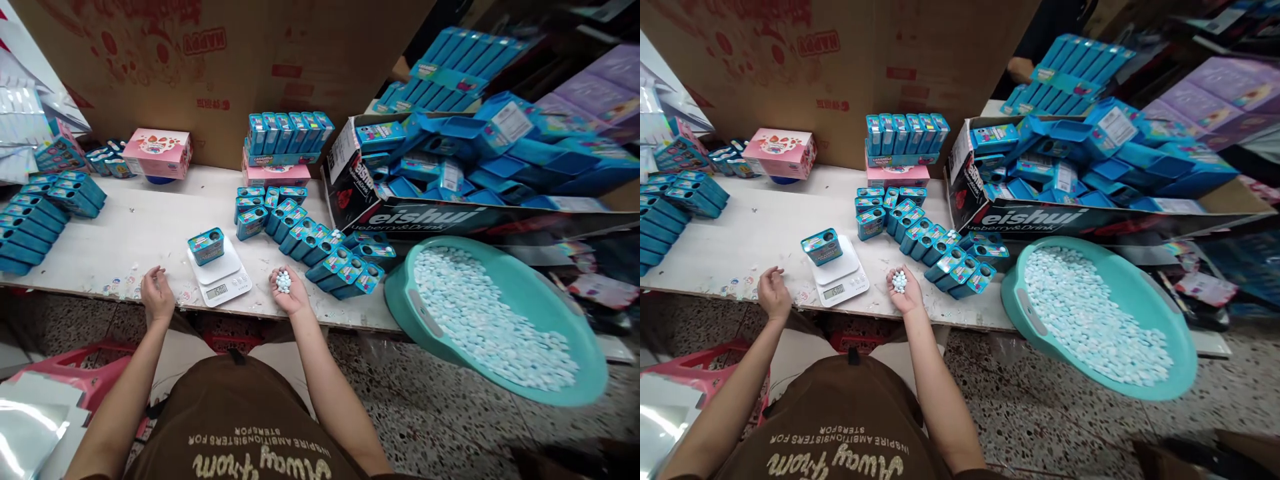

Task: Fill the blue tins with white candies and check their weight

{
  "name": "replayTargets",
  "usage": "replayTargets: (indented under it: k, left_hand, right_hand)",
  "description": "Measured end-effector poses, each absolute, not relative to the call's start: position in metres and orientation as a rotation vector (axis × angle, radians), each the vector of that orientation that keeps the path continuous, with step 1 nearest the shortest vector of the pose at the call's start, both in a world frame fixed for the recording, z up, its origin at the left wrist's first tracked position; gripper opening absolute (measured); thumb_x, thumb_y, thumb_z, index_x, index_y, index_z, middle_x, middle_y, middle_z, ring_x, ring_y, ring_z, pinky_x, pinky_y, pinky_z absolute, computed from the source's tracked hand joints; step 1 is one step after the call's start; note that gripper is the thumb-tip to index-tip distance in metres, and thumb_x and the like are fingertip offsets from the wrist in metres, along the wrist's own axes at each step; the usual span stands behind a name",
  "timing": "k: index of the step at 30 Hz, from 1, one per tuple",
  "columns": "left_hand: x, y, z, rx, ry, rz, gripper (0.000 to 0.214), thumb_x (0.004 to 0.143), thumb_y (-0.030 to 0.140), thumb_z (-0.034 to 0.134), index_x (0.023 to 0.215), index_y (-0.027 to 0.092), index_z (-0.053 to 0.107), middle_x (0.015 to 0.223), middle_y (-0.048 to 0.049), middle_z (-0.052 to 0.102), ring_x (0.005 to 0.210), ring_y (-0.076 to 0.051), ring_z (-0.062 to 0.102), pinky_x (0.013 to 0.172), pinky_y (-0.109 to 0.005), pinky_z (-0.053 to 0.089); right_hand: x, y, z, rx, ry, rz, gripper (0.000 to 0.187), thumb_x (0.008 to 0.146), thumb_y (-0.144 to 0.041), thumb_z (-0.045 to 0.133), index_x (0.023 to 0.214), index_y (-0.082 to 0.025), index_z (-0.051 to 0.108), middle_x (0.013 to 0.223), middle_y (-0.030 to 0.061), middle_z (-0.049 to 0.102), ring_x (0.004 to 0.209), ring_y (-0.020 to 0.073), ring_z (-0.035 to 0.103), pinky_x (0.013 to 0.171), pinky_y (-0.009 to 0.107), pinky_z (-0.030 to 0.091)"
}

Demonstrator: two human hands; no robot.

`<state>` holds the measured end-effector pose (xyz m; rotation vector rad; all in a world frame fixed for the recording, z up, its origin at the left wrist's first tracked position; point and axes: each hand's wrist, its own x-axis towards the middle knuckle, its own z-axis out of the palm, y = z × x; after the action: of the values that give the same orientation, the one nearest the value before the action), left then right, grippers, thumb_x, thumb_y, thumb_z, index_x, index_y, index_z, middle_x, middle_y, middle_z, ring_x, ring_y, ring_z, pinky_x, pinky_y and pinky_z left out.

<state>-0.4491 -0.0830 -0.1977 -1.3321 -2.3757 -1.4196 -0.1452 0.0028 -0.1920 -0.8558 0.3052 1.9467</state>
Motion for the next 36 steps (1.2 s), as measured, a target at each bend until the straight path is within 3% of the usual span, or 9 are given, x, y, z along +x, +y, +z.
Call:
replayTargets:
  k: [15, 28, 36]
  left_hand:
    - [-0.453, -0.085, -0.203, -1.477, -2.373, -1.264, 0.034, 0.092, 0.036, 0.036, 0.083, 0.019, 0.063, 0.087, -0.0077, 0.067, 0.090, -0.021, 0.057, 0.092, -0.036, 0.036]
    - [-0.456, -0.083, -0.199, -1.546, -2.362, -1.226, 0.034, 0.092, 0.037, 0.035, 0.085, 0.019, 0.063, 0.088, -0.0077, 0.066, 0.089, -0.021, 0.055, 0.087, -0.034, 0.036]
    - [-0.441, -0.091, -0.180, -1.604, -2.240, -1.396, 0.028, 0.091, 0.034, 0.038, 0.089, 0.018, 0.061, 0.092, -0.0079, 0.064, 0.092, -0.021, 0.055, 0.090, -0.037, 0.038]
  right_hand:
    - [-0.145, 0.002, -0.197, -0.839, 0.269, 1.933, 0.027, 0.089, -0.021, 0.049, 0.063, -0.016, 0.055, 0.058, -0.0008, 0.060, 0.057, 0.0074, 0.061, 0.054, 0.017, 0.056]
    - [-0.146, 0.003, -0.195, -0.802, 0.331, 1.939, 0.024, 0.089, -0.021, 0.048, 0.067, -0.016, 0.055, 0.058, -0.0013, 0.061, 0.057, 0.0076, 0.061, 0.054, 0.017, 0.056]
    - [-0.150, 0.007, -0.193, -0.789, 0.321, 1.940, 0.024, 0.088, -0.019, 0.049, 0.064, -0.016, 0.053, 0.055, -0.0025, 0.059, 0.053, 0.0069, 0.060, 0.051, 0.016, 0.054]
